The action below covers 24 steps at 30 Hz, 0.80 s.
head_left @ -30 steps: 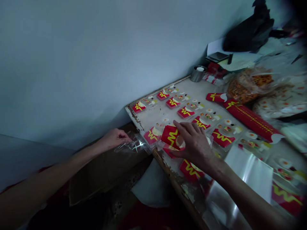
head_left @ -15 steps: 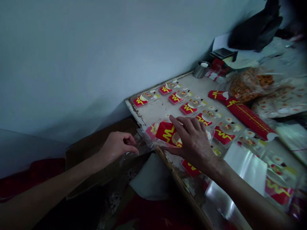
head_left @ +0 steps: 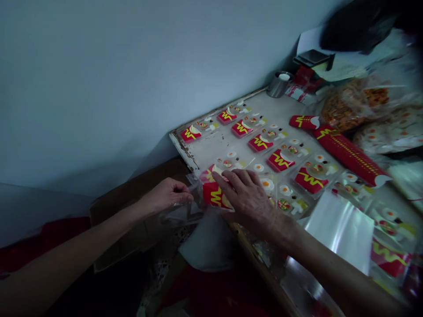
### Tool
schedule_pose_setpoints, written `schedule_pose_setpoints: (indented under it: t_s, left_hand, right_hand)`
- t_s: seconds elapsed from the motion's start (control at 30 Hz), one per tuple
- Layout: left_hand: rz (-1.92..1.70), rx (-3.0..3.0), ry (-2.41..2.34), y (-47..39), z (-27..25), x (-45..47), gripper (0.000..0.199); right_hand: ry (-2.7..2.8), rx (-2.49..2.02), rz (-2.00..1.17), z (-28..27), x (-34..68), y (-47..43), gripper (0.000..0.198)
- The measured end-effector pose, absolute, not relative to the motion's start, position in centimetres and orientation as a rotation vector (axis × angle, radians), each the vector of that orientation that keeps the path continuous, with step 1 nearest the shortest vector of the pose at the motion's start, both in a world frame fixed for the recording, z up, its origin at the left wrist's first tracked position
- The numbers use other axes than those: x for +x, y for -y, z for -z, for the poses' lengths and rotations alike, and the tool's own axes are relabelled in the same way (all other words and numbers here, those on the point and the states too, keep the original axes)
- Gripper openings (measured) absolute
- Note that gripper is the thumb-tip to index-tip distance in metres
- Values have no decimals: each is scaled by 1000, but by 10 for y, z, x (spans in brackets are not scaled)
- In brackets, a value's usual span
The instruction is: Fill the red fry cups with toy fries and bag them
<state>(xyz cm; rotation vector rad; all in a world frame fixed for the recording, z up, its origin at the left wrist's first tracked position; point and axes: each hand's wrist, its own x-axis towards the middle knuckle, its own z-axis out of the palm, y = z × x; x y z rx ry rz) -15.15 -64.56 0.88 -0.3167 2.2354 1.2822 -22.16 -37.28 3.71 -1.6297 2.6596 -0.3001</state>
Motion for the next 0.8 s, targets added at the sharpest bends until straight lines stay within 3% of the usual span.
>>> schedule_pose_setpoints:
  t_s: [0.1,0.33,0.47,0.57,0.7,0.8]
  left_hand:
    - [-1208,-314,-2231,642,-7,-157,38]
    - [-1257,-330,-2156,633,-20,-168,33]
    - [-1374,-232,-2017,630,-29,-181,38]
    - [-1322,12,-1972,619,-44,-206,31]
    - [-890,460,-2381,590,-75,-244,19]
    - [-585,584,-2923,563,-81,-250,32]
  right_hand:
    - [-2500,-1660,317,-32,-226,362,87]
    - [-2214,-1770,468,-29,-243,356,99]
    - [-2268,-1774,443,-29,-237,360,100]
    - [-2381,-1759,390,-35,-225,362,102]
    - [-2674,-1458,490,-39,-221,362,108]
    - [-2926,-950,536,-29,-234,365,102]
